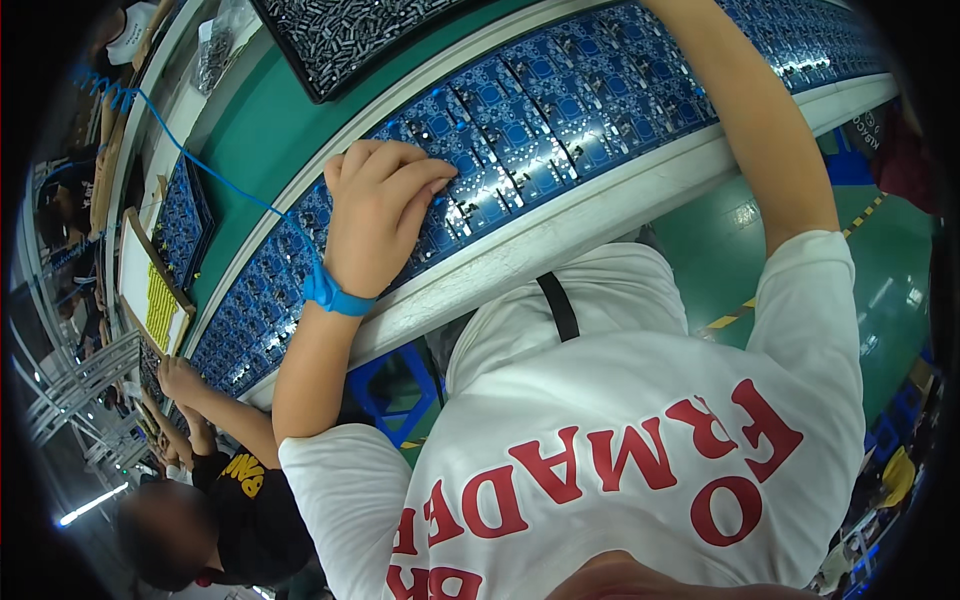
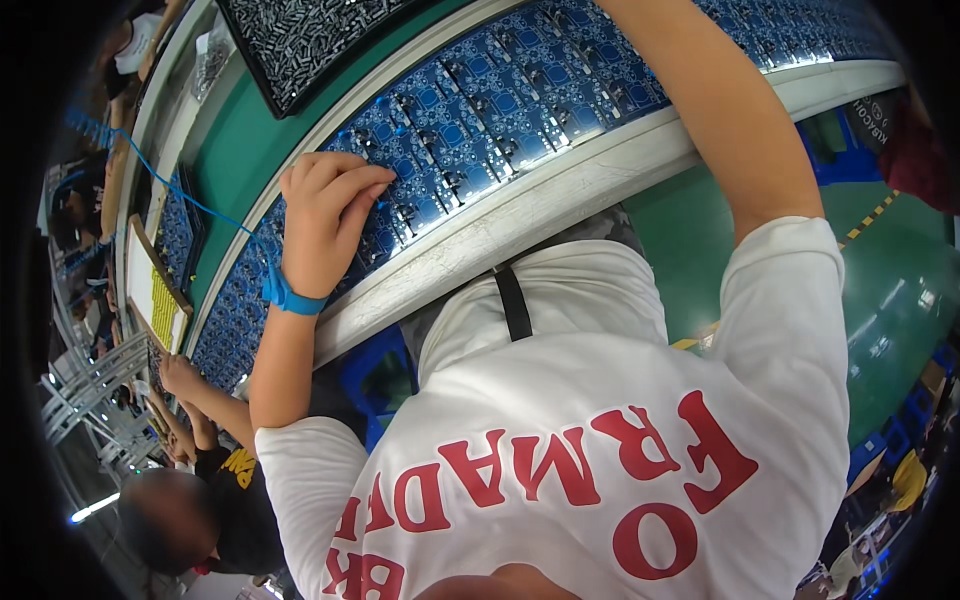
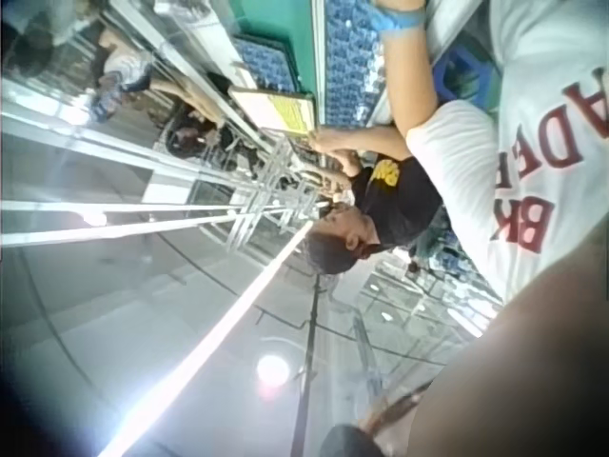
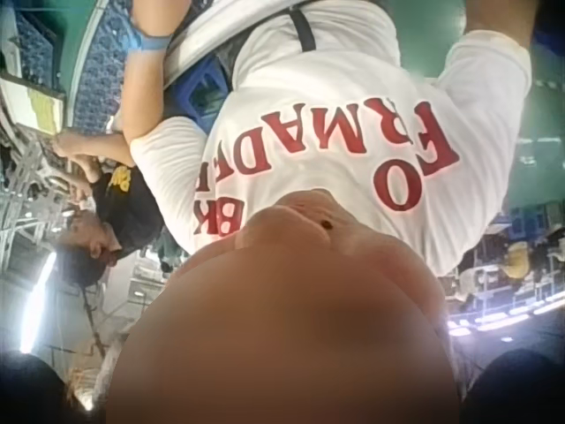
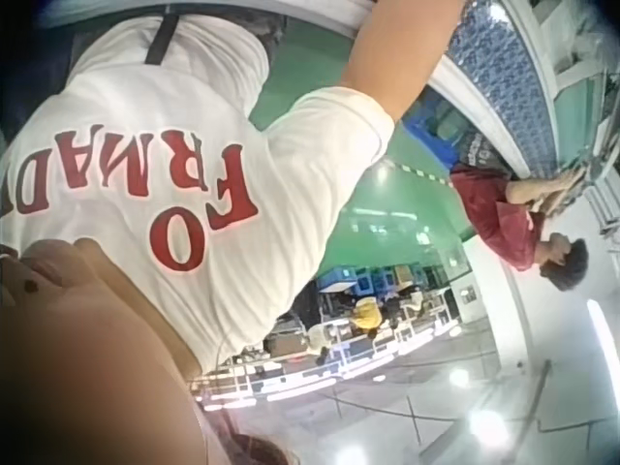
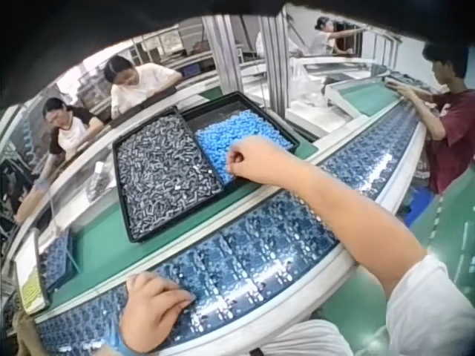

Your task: Manually placing small electronic components onto designated spots on printed circuit boards as they move along an assembly line conveyor.

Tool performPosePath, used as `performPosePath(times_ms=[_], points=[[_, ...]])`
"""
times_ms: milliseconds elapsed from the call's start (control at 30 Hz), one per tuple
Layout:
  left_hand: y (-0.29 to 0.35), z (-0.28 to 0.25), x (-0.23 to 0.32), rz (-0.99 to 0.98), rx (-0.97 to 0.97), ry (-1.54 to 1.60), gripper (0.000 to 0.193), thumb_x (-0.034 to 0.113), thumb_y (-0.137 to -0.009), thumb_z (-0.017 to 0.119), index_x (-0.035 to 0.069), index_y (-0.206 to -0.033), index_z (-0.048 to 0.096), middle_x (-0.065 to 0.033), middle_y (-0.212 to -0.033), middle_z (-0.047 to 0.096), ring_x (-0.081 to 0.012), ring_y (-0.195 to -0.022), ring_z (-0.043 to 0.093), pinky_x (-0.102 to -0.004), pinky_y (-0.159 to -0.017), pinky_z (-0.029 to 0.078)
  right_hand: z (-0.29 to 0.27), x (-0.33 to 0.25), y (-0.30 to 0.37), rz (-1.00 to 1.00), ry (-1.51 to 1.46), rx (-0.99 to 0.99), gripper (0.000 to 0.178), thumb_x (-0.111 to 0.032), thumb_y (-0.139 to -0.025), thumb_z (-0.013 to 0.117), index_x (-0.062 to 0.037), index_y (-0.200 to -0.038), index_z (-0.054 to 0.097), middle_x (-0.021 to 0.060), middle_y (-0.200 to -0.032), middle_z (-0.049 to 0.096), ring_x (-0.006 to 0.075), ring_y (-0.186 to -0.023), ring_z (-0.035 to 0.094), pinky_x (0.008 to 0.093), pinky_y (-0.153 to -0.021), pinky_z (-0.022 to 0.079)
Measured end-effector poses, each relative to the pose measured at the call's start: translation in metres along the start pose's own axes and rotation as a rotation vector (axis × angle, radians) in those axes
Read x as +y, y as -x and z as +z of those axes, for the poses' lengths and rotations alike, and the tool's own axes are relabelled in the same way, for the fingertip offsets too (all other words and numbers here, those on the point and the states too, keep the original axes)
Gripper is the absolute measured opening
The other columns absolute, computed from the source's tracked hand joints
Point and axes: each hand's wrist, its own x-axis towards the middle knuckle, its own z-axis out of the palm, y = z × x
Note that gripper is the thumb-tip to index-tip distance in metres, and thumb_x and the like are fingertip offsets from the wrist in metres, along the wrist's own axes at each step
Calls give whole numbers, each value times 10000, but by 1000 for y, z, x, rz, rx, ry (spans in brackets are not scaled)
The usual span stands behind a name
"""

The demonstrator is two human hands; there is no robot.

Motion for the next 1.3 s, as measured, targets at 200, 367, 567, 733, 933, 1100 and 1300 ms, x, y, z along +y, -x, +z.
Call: performPosePath(times_ms=[200, 367, 567, 733, 933, 1100, 1300], points=[[0, 5, -5, 21, -8, -2, 201, 46, -818, 716, 146, -989, 749, -1, -976, 657, -228, -982, 556, -389, -875, 332, 11, 9, 2, -71, -57, 139, 189, -191, -878, 655, -12, -922, 701, 174, -877, 708, 331, -836, 680, 414, -750, 521], [-2, 7, -5, 44, 6, -8, 205, 48, -812, 724, 143, -991, 748, -3, -965, 653, -227, -980, 559, -388, -872, 337, 20, 22, -3, -82, -156, 414, 233, -201, -912, 588, 13, -820, 608, 148, -772, 635, 306, -758, 627, 415, -716, 487], [-4, 6, -5, 55, 6, -36, 186, 58, -816, 724, 145, -980, 745, 0, -956, 652, -225, -975, 560, -389, -868, 338, 12, 28, 0, -195, -468, 428, 252, -189, -937, 503, 5, -787, 557, 87, -723, 566, 206, -696, 552, 347, -661, 445], [-3, 6, -2, 87, 35, -68, 161, 74, -820, 728, 143, -965, 741, 4, -947, 651, -226, -961, 563, -392, -862, 341, -2, -3, 24, -309, -697, 252, 224, -160, -935, 478, -12, -782, 549, 44, -716, 549, 132, -685, 504, 284, -632, 409], [1, 8, -7, 107, 69, -81, 151, 90, -821, 732, 139, -963, 740, 5, -939, 651, -224, -953, 567, -400, -856, 346, 4, -48, 68, -340, -912, -46, 125, -89, -913, 505, -13, -823, 545, 14, -740, 543, 112, -701, 489, 265, -645, 399], [4, 12, -6, 96, 104, -52, 136, 96, -821, 726, 137, -950, 741, 8, -940, 653, -216, -964, 569, -410, -873, 355, 7, -56, 91, -142, -656, -85, 43, -31, -898, 527, -13, -891, 565, 14, -826, 562, 100, -753, 496, 259, -679, 409], [3, 12, -3, 133, 98, -144, 142, 91, -828, 702, 134, -955, 748, 18, -938, 652, -204, -997, 571, -416, -905, 362, 40, -48, 74, -853, -993, 19, 71, -20, -905, 538, -24, -960, 582, 12, -889, 554, 88, -804, 481, 249, -716, 409]])
